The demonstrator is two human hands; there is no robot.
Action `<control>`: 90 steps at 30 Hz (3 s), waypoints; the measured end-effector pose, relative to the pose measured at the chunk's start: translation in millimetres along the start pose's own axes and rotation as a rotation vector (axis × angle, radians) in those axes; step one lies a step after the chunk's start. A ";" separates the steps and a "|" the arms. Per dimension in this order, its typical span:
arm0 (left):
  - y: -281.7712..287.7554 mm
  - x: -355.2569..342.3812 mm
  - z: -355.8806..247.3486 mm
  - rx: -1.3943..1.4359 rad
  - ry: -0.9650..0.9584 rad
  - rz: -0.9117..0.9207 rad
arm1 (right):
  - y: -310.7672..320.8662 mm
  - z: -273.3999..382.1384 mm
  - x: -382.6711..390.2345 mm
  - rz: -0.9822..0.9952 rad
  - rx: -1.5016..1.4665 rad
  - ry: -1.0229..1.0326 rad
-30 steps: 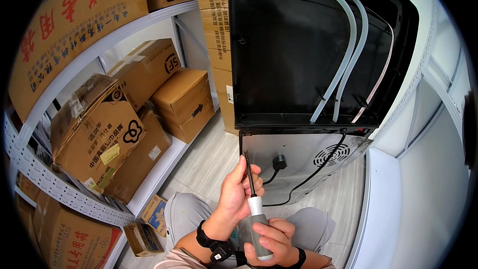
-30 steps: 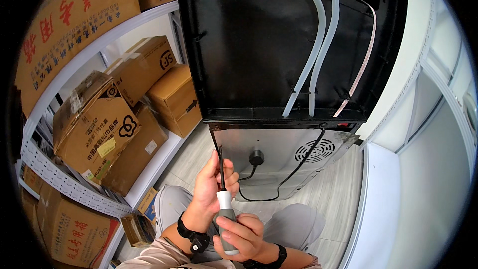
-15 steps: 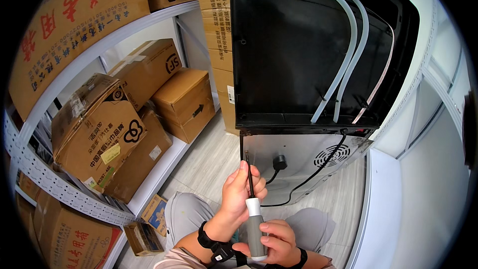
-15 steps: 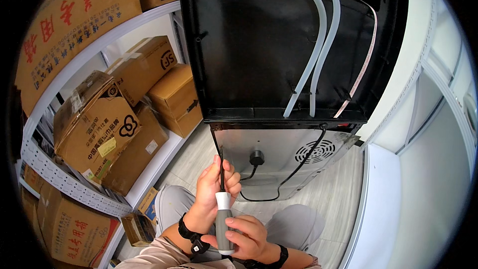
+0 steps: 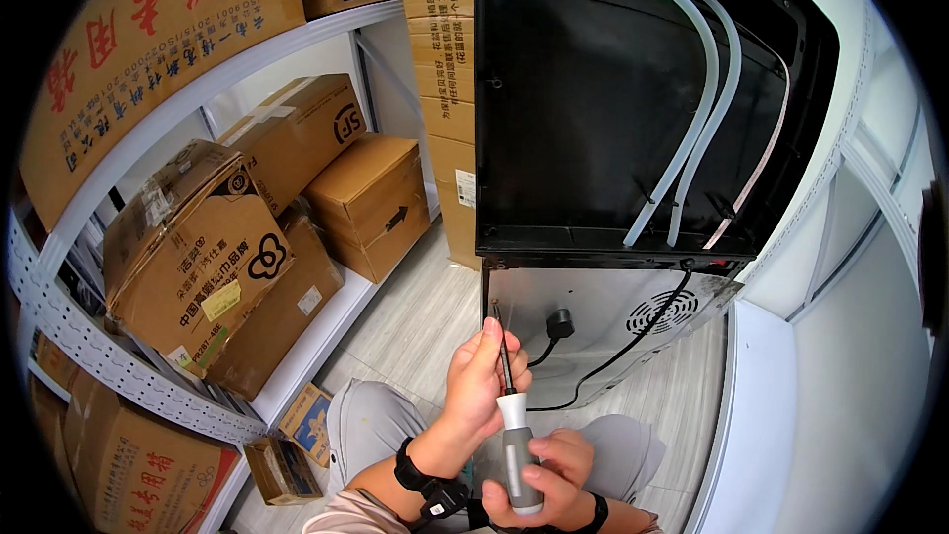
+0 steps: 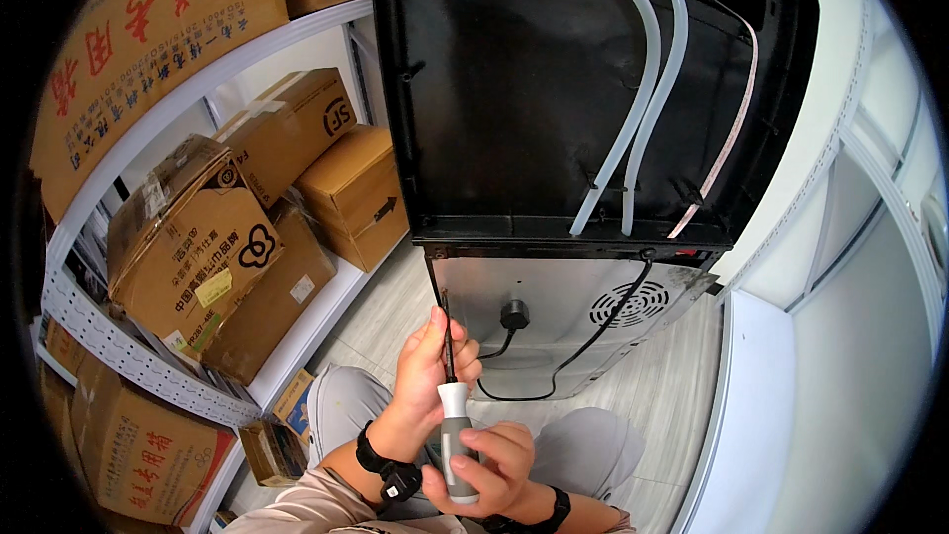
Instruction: The person uses a screwdriver to remove screws from the back panel of an appliance. They systematically unscrew multiple fasteners along the edge of the panel while sitting on the floor.
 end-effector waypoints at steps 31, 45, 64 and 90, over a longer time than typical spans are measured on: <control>4.6 -0.1 -0.9 0.070 0.055 0.119 | -5.0 -4.1 3.8 0.031 -0.141 0.125; 4.7 -15.2 -12.3 0.096 -0.030 -0.039 | 6.8 -1.2 8.8 0.007 -0.133 0.208; 11.9 -24.0 -8.0 0.052 -0.118 -0.017 | 11.5 -5.4 16.3 -0.052 -0.138 0.204; -0.1 -21.9 -15.6 0.041 0.013 0.029 | 11.1 -7.2 17.3 -0.004 -0.159 0.212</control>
Point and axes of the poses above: each hand's wrist, its own x-axis away from the middle knuckle, its own y-axis out of the back of the hand, z = x × y, the point moved 2 cm from there along -x, towards the middle knuckle, and after that the axes turned 14 degrees about z, right-handed, at the moved point
